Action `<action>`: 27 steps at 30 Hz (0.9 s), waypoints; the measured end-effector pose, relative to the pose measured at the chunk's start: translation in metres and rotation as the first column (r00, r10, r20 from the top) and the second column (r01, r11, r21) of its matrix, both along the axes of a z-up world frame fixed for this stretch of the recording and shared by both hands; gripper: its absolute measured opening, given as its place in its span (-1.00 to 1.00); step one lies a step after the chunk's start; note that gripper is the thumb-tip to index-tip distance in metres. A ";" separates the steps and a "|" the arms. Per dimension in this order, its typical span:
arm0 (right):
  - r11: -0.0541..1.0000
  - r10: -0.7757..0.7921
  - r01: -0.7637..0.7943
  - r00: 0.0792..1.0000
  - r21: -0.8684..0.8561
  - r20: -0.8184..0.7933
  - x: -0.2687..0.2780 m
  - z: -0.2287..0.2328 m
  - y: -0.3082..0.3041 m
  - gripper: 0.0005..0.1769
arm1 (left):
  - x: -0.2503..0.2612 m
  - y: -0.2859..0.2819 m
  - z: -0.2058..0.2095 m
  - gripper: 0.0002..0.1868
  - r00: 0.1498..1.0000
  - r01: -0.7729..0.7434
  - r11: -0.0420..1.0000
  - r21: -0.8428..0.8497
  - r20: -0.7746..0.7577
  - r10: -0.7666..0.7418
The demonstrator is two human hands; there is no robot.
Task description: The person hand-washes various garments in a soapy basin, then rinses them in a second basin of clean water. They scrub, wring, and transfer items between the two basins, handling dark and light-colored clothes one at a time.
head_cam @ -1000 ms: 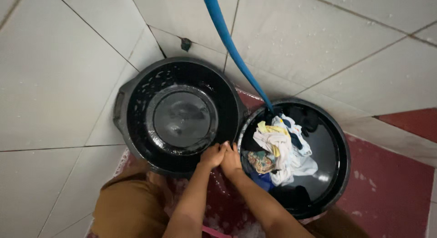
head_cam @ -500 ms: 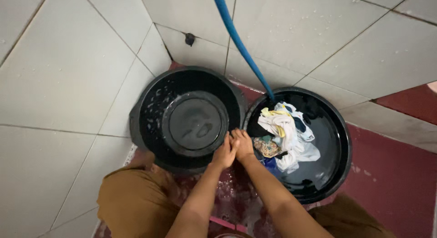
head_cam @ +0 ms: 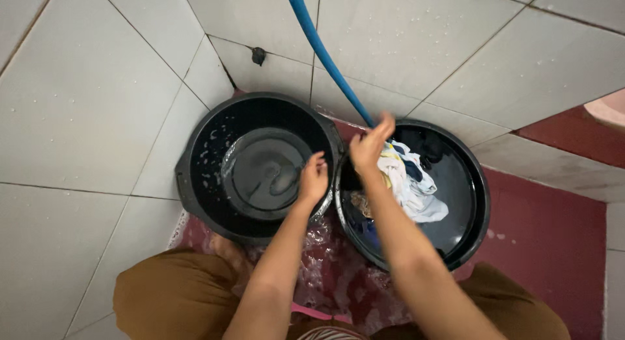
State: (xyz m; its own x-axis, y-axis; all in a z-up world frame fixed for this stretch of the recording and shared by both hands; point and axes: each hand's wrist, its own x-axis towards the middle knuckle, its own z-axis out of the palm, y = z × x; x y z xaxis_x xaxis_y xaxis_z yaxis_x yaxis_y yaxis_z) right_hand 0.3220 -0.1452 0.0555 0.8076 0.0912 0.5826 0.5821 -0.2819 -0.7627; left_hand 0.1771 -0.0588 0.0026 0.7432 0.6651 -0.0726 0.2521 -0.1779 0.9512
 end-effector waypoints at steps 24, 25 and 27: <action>0.837 0.490 -0.506 0.862 -0.208 -0.129 -0.158 0.053 0.069 -0.25 | -0.061 0.051 0.078 -0.25 0.842 0.043 0.227 -0.973 0.158 0.515; 0.850 0.400 -0.420 0.907 -0.318 -0.130 -0.145 0.050 0.055 -0.32 | -0.055 0.044 0.075 -0.33 0.889 -0.051 0.377 -0.925 0.130 0.439; 0.768 0.178 -0.225 0.974 -0.599 -0.137 -0.117 0.049 0.022 -0.48 | -0.036 0.021 0.065 -0.24 0.956 -0.173 0.659 -0.731 0.037 0.292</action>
State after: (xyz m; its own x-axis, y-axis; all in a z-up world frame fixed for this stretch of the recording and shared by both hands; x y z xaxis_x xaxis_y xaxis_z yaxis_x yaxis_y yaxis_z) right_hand 0.2047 -0.1230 0.1045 0.7658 0.5720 0.2939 0.6314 -0.5818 -0.5127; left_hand 0.1413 -0.0378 0.0680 0.6122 0.6053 -0.5087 0.0456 0.6152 0.7870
